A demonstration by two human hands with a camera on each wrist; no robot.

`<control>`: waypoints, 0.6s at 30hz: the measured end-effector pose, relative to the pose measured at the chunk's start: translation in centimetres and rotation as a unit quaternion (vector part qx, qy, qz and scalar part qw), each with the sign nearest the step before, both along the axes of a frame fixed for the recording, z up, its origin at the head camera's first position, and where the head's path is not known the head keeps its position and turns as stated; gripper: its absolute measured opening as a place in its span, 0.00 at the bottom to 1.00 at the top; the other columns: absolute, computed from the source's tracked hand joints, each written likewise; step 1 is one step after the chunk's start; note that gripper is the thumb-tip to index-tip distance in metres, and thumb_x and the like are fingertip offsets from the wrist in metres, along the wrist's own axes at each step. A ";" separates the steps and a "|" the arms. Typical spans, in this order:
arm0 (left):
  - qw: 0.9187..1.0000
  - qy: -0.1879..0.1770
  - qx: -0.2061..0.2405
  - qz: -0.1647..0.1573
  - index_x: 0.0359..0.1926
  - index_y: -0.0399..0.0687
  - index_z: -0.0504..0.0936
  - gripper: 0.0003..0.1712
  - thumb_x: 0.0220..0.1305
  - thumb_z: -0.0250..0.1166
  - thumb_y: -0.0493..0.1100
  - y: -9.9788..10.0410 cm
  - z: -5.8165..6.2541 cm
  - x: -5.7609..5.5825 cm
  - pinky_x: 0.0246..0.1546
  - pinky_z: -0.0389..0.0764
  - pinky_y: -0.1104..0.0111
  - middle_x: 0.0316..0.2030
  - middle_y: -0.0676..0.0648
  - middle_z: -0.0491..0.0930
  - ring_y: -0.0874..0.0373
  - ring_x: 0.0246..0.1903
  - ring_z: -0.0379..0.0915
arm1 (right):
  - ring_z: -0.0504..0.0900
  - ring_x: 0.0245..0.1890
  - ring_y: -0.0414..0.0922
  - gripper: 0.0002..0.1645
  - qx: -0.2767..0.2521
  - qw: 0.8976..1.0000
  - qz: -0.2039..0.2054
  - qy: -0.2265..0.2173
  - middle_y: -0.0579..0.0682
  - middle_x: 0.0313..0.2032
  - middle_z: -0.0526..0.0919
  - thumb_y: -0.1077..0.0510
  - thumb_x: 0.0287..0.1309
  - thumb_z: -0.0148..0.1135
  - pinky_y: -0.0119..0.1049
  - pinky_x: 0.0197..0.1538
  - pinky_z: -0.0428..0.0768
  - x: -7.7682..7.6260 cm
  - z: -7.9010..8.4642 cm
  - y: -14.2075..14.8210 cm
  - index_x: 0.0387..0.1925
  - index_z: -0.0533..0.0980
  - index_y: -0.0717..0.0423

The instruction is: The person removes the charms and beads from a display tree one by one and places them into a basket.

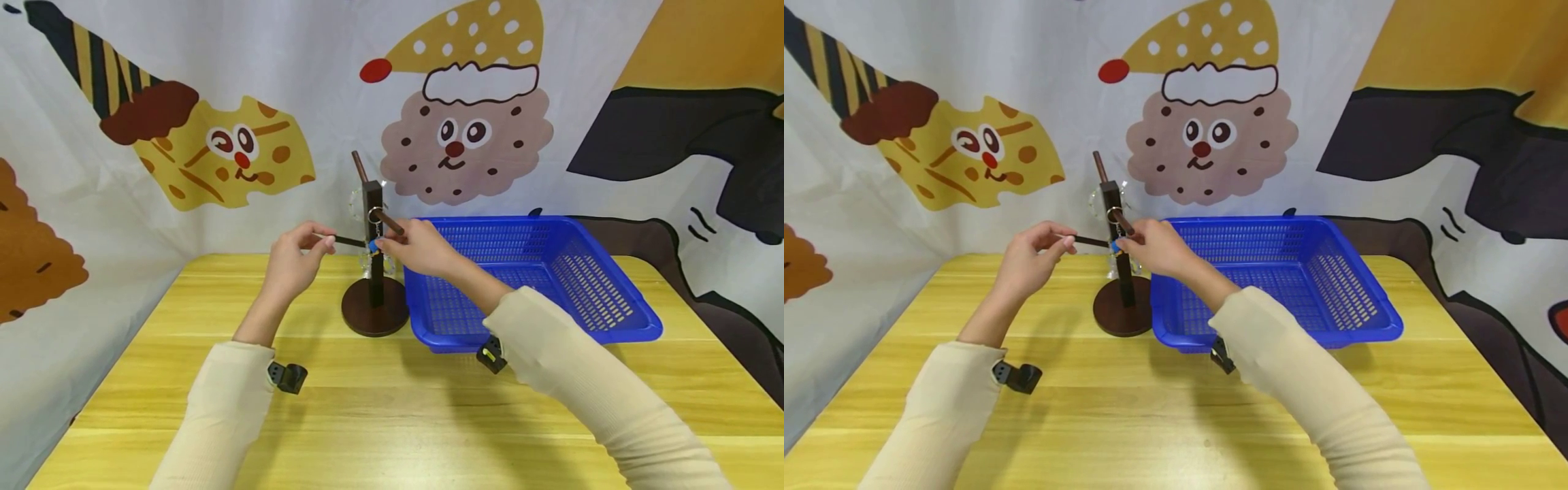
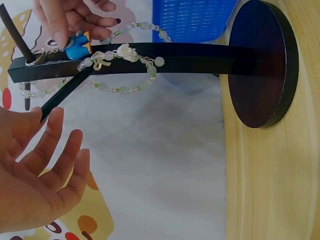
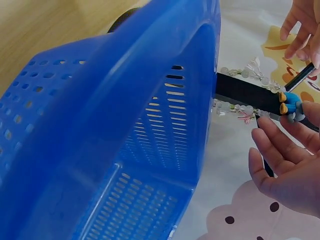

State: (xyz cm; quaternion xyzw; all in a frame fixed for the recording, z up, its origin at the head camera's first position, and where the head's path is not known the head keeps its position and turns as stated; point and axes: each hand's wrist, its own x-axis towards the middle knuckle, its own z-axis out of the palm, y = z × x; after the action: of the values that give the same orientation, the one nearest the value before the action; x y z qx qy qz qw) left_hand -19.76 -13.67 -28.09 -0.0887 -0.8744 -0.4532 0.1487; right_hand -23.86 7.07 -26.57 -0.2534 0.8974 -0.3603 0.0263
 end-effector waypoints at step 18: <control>1.000 -0.003 -0.005 -0.006 0.43 0.41 0.79 0.11 0.66 0.54 0.41 -0.1 0.0 -0.1 0.27 0.68 0.63 0.32 0.40 0.81 0.48 0.37 0.75 | 0.61 0.15 0.39 0.11 0.018 1.000 0.022 0.004 0.44 0.16 0.70 0.54 0.58 0.59 0.32 0.22 0.61 1.2 1.1 0.3 0.31 0.80 0.59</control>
State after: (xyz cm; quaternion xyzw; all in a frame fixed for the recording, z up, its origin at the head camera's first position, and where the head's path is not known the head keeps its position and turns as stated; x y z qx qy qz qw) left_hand -19.84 -13.76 -28.14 -0.0938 -0.8763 -0.4503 0.1432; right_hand -22.70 7.38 -25.45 -0.2744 0.8978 -0.3427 0.0348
